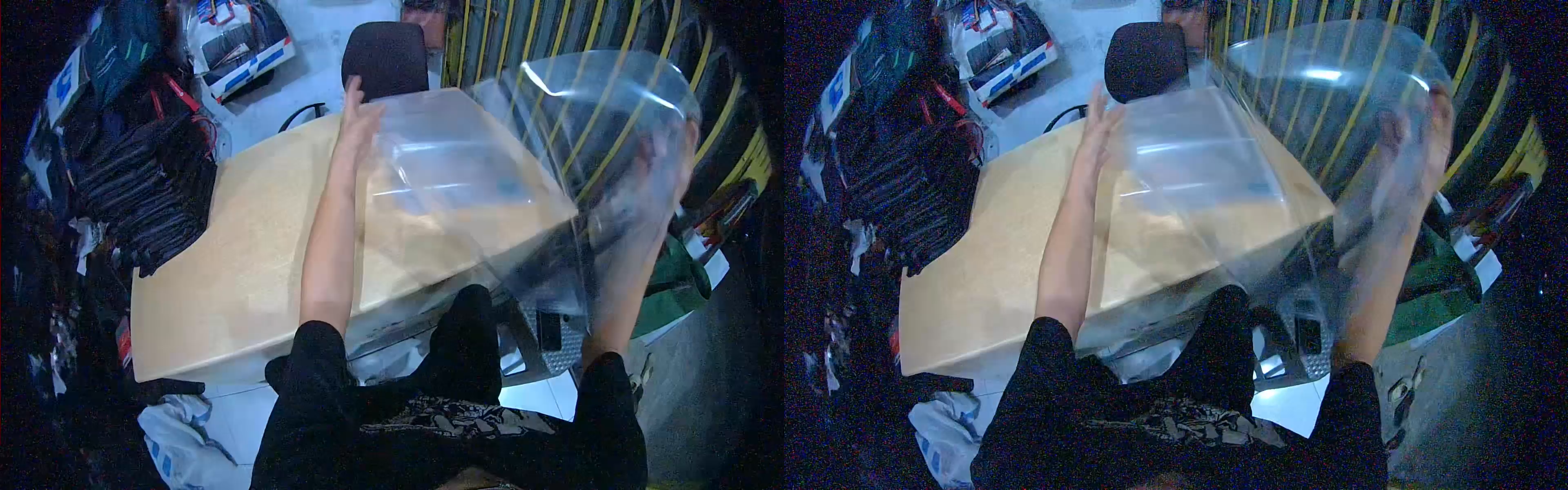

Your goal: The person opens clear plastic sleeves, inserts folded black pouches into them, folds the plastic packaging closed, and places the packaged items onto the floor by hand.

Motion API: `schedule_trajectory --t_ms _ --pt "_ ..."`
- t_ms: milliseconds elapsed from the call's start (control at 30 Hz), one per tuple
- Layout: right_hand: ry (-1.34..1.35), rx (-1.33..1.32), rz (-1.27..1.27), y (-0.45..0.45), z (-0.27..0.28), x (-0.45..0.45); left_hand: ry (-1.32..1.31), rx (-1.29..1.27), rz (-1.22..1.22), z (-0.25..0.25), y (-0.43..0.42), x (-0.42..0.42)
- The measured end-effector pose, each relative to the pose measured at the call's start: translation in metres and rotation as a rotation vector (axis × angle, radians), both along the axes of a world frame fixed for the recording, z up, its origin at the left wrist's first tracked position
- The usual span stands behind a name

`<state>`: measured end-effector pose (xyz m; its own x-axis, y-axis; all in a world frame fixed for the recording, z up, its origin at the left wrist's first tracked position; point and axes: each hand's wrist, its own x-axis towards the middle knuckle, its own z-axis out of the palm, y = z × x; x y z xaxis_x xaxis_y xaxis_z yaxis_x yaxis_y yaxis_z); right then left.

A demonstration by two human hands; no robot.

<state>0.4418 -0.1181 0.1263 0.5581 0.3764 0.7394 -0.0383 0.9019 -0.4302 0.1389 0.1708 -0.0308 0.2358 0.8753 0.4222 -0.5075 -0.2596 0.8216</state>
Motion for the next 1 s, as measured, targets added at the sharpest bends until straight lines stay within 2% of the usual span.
schedule_trajectory --t_ms 33,67,133,200,267,333,400,433,533,633,700,733,767,833,900,967,1000 --pt "-0.032 -0.101 -0.148 0.004 0.003 0.003 0.135 0.057 -0.057 0.001 -0.006 0.003" --pt "-0.062 -0.208 -0.293 0.009 0.006 0.006 0.144 -0.012 -0.166 -0.002 -0.014 0.012" --pt "-0.19 -0.037 0.328 0.024 0.002 0.05 0.549 0.398 -0.151 -0.006 -0.022 0.021" --pt "-0.225 0.067 0.719 0.033 0.01 0.065 0.734 0.447 -0.278 -0.004 -0.043 0.027" --pt "-0.121 0.075 0.815 0.04 0.024 0.057 0.698 0.118 -0.56 0.009 -0.093 0.04" --pt "0.081 0.037 0.791 0.054 0.031 0.052 0.56 0.063 -0.731 -0.005 -0.13 0.054" --pt "0.141 0.006 0.907 0.07 0.033 0.047 0.508 0.064 -0.892 -0.005 -0.172 0.06" --pt "0.073 0.011 1.066 0.075 0.037 0.039 0.485 0.068 -0.968 -0.006 -0.185 0.056" --pt "-0.073 -0.06 1.432 0.103 0.046 0.039 0.334 0.009 -0.788 -0.024 -0.208 0.033" --pt "-0.448 -0.108 0.37 0.126 0.038 0.001 0.427 -0.252 -0.368 -0.013 -0.246 -0.038" --pt "-0.872 0.084 0.104 0.179 0.039 -0.017 0.3 -0.26 -0.211 -0.041 -0.261 -0.094" --pt "-1.069 0.192 -0.039 0.205 0.037 -0.027 0.387 -0.269 -0.131 -0.044 -0.276 -0.125" --pt "-1.101 -0.044 0.116 0.208 0.033 -0.053 0.477 -0.282 -0.056 -0.047 -0.291 -0.155" --pt "-1.095 -0.562 0.34 0.214 0.023 -0.105 0.485 -0.403 0.031 -0.061 -0.319 -0.202" --pt "-1.316 -0.644 0.425 0.245 0.007 -0.159 0.561 -0.483 0.174 -0.059 -0.348 -0.227" --pt "-1.38 -0.569 0.592 0.293 -0.025 -0.208 0.476 -0.578 0.279 -0.061 -0.366 -0.236" --pt "-1.456 -0.531 0.564 0.315 -0.037 -0.233 0.43 -0.62 0.33 -0.061 -0.367 -0.238"
